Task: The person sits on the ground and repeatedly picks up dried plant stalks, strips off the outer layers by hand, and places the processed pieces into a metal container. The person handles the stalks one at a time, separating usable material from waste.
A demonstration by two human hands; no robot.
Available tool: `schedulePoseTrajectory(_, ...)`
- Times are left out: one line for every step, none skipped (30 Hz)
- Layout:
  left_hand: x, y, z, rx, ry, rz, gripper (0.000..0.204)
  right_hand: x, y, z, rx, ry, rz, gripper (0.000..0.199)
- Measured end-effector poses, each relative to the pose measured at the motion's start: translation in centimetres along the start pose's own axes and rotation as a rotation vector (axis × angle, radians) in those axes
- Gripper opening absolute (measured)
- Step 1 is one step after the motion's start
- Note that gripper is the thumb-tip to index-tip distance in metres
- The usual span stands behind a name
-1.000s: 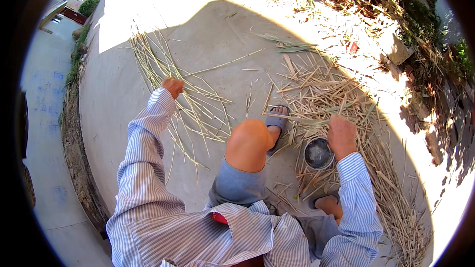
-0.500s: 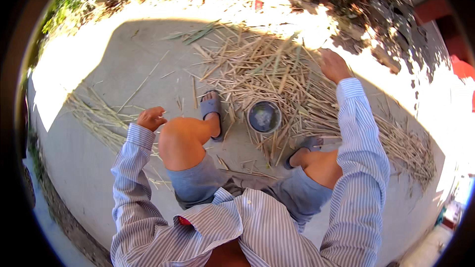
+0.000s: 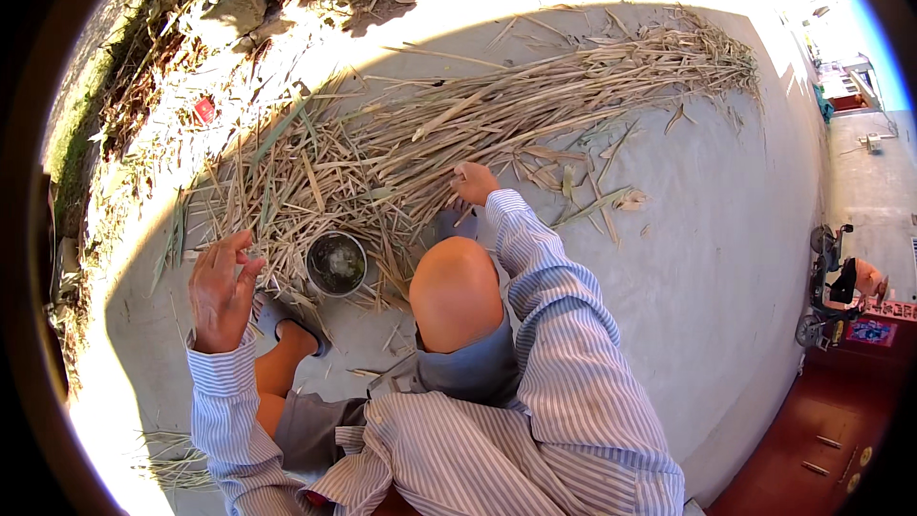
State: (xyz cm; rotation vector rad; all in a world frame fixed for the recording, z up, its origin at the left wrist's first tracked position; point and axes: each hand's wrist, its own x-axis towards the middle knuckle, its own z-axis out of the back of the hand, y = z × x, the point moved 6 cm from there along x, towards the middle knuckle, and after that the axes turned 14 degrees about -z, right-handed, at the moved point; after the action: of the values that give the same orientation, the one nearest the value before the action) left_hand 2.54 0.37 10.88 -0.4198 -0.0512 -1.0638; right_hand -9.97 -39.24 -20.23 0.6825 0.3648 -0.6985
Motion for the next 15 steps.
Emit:
schedulePoseTrajectory(0.4, 0.2, -1.9, -0.044, 0.037, 0.044, 0.044, 0.4, -1.2, -0.1, 0.067, -0.021, -0.026, 0.029)
schedulePoseTrajectory(0.7, 0.3, -3.9, -0.089, 0.075, 0.085, 0.044, 0.7, -2.2, 0.1, 0.094, -0.067, -0.084, 0.029)
schedulePoseTrajectory(1.0, 0.4, -5.7, -0.134, 0.113, 0.128, 0.044, 1.3, -3.1, 0.3, 0.119, -0.111, -0.141, 0.029)
schedulePoseTrajectory(1.4, 0.5, -7.0, -0.076, 0.133, 0.036, 0.045, 1.8, -4.2, 0.6, 0.142, -0.155, -0.201, 0.030)
schedulePoseTrajectory(1.4, 1.1, -8.0, -0.017, 0.154, -0.054, 0.046, 2.5, -5.2, 0.8, 0.052, -0.075, -0.320, 0.025)
schedulePoseTrajectory(1.2, 1.9, -8.7, 0.044, 0.173, -0.142, 0.047, 2.4, -6.0, 1.5, 0.134, -0.173, -0.379, 0.023)
schedulePoseTrajectory(1.2, 2.4, -9.0, 0.105, 0.224, -0.193, 0.048, 2.2, -6.8, 2.1, 0.216, -0.272, -0.439, 0.024)
schedulePoseTrajectory(1.3, 2.9, -9.4, 0.104, 0.222, -0.174, 0.048, 2.0, -7.5, 2.5, 0.296, -0.371, -0.497, 0.029)
schedulePoseTrajectory(1.4, 3.3, -9.4, 0.105, 0.220, -0.153, 0.048, 3.5, -9.3, 2.1, 0.327, -0.256, -0.627, 0.045)
schedulePoseTrajectory(1.7, 3.8, -9.2, 0.112, 0.221, -0.125, 0.048, 3.7, -8.9, 2.0, 0.343, -0.287, -0.634, 0.047)
schedulePoseTrajectory(2.9, 2.9, -8.5, 0.174, 0.147, -0.174, 0.044, 3.6, -8.3, 2.6, 0.353, -0.324, -0.646, 0.049)
schedulePoseTrajectory(2.8, 3.8, -9.2, 0.138, 0.187, -0.050, 0.043, 3.5, -8.0, 3.0, 0.363, -0.361, -0.657, 0.051)
schedulePoseTrajectory(3.3, 3.9, -10.3, 0.074, 0.220, 0.041, 0.042, 4.4, -13.0, 2.1, 0.608, -0.394, -0.720, 0.061)
schedulePoseTrajectory(2.9, 4.7, -10.9, 0.043, 0.254, 0.164, 0.040, 4.7, -13.2, 2.0, 0.594, -0.426, -0.803, 0.065)
schedulePoseTrajectory(2.9, 4.6, -11.0, 0.071, 0.253, 0.124, 0.038, 5.1, -13.3, 1.8, 0.580, -0.458, -0.886, 0.068)
